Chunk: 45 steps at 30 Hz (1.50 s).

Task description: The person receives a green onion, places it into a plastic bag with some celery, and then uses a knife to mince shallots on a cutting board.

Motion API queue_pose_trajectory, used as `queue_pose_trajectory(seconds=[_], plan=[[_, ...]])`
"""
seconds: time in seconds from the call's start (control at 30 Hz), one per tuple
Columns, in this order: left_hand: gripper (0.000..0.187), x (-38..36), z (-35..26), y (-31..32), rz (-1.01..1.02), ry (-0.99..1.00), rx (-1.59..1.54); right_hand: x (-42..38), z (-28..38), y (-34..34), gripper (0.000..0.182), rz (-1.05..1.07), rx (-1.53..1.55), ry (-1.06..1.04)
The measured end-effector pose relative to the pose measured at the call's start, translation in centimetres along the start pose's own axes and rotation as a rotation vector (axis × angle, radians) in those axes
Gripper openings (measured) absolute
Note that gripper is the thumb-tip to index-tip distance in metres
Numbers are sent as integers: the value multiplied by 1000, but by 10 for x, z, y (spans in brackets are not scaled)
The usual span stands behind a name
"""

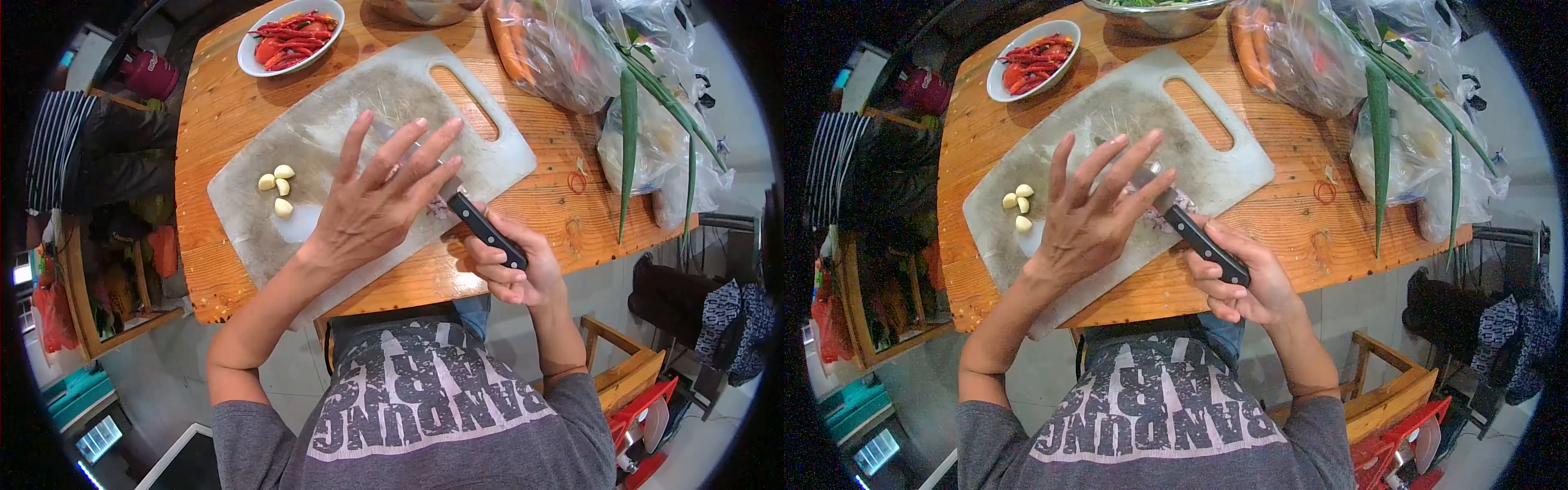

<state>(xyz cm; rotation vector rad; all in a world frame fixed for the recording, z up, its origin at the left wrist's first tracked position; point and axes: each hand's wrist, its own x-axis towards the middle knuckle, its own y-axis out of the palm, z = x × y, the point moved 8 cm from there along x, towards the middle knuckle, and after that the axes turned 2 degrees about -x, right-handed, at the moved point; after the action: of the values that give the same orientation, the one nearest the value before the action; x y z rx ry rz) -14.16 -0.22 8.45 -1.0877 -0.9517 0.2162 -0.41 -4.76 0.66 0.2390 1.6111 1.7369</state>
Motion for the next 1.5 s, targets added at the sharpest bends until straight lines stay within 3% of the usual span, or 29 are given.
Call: queue_pose_trajectory(seconds=[0.23, 0.3, 0.47, 0.6, 0.7, 0.8, 1.0, 1.13, 1.3, 1.5], plan=[[34, 1, 23, -21, -48, -203, -207, -18, 9, -8, 44, 8, -35, -26], [27, -5, 28, -24, -109, -226, -269, -26, 23, -8, 44, -75, -284, -135], [15, -13, 42, -19, -32, -393, -365, -43, 57, -5, 45, -337, -1087, -390], [12, -18, 50, -8, 63, -469, -483, -53, 68, 14, 39, -407, -1408, -667], [8, -19, 54, -4, 65, -496, -650, -67, 87, 26, 31, -484, -1955, -740], [15, -24, 60, 6, 152, -583, -764, -71, 101, 32, 26, -522, -2040, -720], [13, -23, 67, 19, 108, -709, -1057, -61, 101, 43, 30, -277, -2335, -615], [7, -1, 59, 4, 127, -524, -805, -45, 99, 43, 31, -194, -2412, -524], [10, 4, 50, 2, 136, -307, -663, -28, 103, 48, 29, -123, -2426, -599], [10, 9, 45, 0, 99, -278, -574, -17, 113, 47, 28, -128, -2381, -620]])
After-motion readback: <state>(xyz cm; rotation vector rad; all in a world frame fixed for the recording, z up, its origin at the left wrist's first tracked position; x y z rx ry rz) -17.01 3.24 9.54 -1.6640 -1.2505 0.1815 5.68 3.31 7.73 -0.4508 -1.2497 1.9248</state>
